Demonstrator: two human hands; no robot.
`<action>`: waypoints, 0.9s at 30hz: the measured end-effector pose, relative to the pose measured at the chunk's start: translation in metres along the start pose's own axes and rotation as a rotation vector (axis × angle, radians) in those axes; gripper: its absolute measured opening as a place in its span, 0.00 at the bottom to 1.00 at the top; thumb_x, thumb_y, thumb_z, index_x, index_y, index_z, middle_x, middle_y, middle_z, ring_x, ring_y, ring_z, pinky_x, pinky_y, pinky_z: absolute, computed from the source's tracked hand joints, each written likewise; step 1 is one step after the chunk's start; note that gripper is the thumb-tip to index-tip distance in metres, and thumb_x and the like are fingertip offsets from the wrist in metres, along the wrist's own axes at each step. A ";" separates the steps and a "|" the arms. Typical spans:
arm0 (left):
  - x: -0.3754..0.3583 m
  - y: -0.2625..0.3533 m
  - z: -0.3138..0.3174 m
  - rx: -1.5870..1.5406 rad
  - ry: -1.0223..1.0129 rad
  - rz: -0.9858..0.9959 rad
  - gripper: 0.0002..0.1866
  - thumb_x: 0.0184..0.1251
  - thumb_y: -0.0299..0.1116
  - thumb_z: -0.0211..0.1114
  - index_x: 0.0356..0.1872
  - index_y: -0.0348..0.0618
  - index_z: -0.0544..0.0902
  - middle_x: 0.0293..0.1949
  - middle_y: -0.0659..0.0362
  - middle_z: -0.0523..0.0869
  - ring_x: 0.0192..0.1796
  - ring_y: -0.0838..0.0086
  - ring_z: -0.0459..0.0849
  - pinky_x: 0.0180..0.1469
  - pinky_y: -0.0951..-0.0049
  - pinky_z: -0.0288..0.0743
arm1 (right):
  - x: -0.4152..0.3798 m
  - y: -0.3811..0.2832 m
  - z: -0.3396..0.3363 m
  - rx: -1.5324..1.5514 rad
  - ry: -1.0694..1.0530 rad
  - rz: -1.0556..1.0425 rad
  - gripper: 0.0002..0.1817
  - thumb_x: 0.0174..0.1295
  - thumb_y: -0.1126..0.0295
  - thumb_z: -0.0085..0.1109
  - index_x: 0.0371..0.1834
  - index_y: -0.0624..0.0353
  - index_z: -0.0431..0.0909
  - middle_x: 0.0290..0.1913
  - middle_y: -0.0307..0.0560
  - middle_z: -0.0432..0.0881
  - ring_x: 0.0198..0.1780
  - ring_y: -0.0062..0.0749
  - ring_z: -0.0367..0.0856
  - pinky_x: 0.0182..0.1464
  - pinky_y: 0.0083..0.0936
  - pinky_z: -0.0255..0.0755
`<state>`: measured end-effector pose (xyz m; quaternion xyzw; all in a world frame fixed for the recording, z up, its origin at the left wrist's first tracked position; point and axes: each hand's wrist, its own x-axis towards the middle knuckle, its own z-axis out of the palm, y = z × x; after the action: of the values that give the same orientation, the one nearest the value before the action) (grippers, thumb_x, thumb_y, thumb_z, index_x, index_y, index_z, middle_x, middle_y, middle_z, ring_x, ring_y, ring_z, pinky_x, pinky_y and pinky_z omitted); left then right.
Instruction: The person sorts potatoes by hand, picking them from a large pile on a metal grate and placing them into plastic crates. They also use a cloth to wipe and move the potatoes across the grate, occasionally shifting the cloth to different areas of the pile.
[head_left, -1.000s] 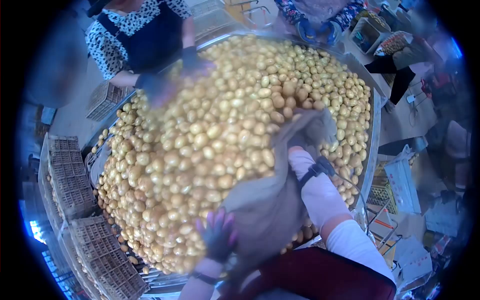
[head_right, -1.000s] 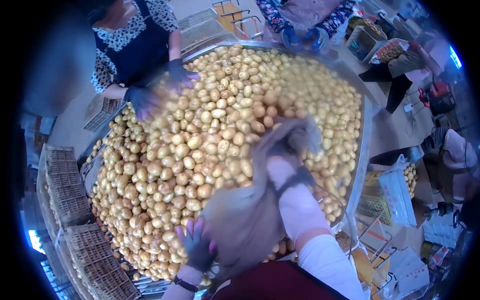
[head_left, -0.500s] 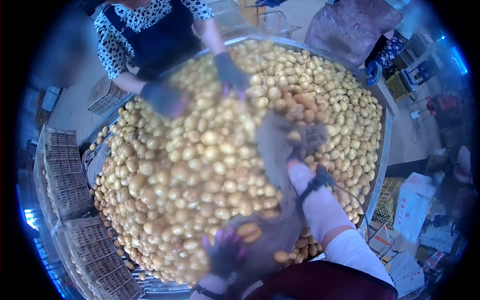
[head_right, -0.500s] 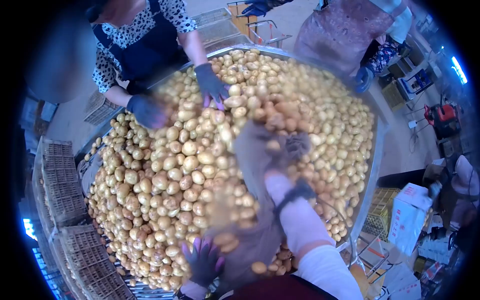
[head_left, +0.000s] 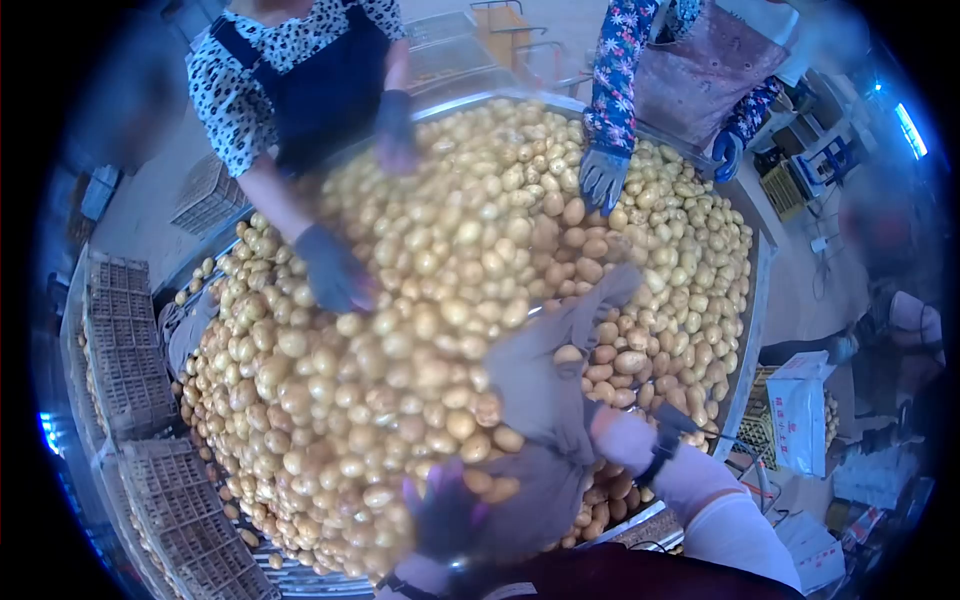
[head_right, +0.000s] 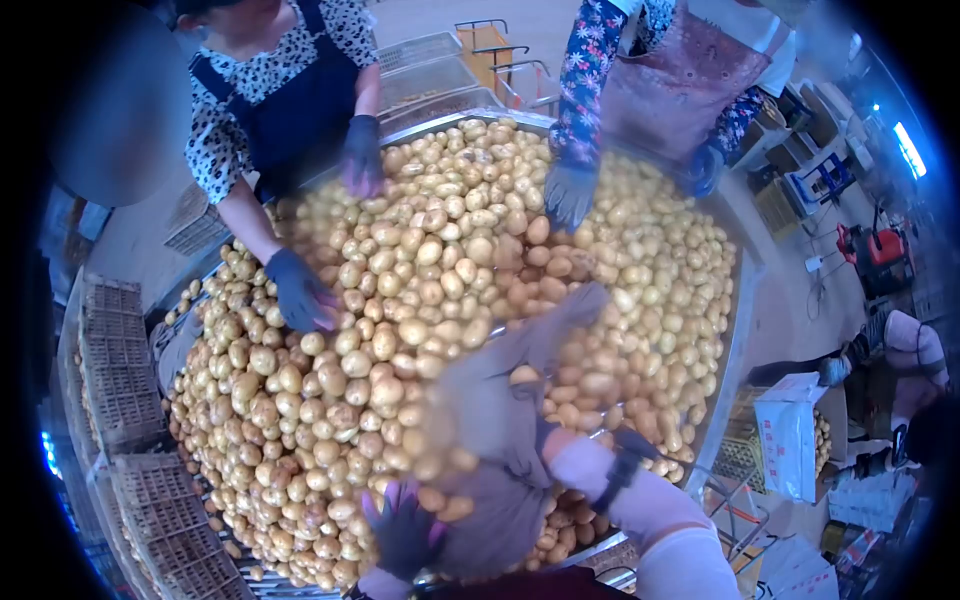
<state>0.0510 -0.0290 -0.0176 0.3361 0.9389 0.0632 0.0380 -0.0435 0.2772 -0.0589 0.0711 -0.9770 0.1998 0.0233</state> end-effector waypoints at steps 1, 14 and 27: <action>-0.001 -0.001 0.004 0.017 -0.011 0.005 0.27 0.55 0.54 0.69 0.53 0.54 0.81 0.64 0.54 0.75 0.72 0.47 0.65 0.70 0.19 0.45 | 0.010 0.007 0.001 -0.014 0.002 0.012 0.24 0.65 0.56 0.57 0.56 0.62 0.70 0.56 0.61 0.72 0.57 0.57 0.71 0.60 0.50 0.62; 0.008 0.007 -0.014 -0.063 0.077 0.012 0.27 0.58 0.49 0.67 0.57 0.46 0.78 0.60 0.53 0.76 0.72 0.43 0.67 0.71 0.20 0.43 | 0.096 0.038 0.017 -0.072 0.048 0.215 0.20 0.64 0.56 0.59 0.50 0.61 0.75 0.51 0.59 0.76 0.52 0.54 0.75 0.55 0.48 0.67; 0.005 0.001 -0.006 0.008 -0.107 -0.002 0.30 0.60 0.57 0.66 0.57 0.50 0.78 0.64 0.54 0.73 0.75 0.48 0.61 0.69 0.18 0.45 | -0.011 0.031 -0.016 0.388 -0.009 0.086 0.17 0.63 0.56 0.60 0.44 0.59 0.80 0.42 0.55 0.80 0.43 0.50 0.79 0.48 0.43 0.73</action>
<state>0.0474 -0.0255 -0.0119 0.3383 0.9361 0.0413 0.0869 -0.0371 0.3130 -0.0571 0.0335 -0.9224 0.3848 -0.0038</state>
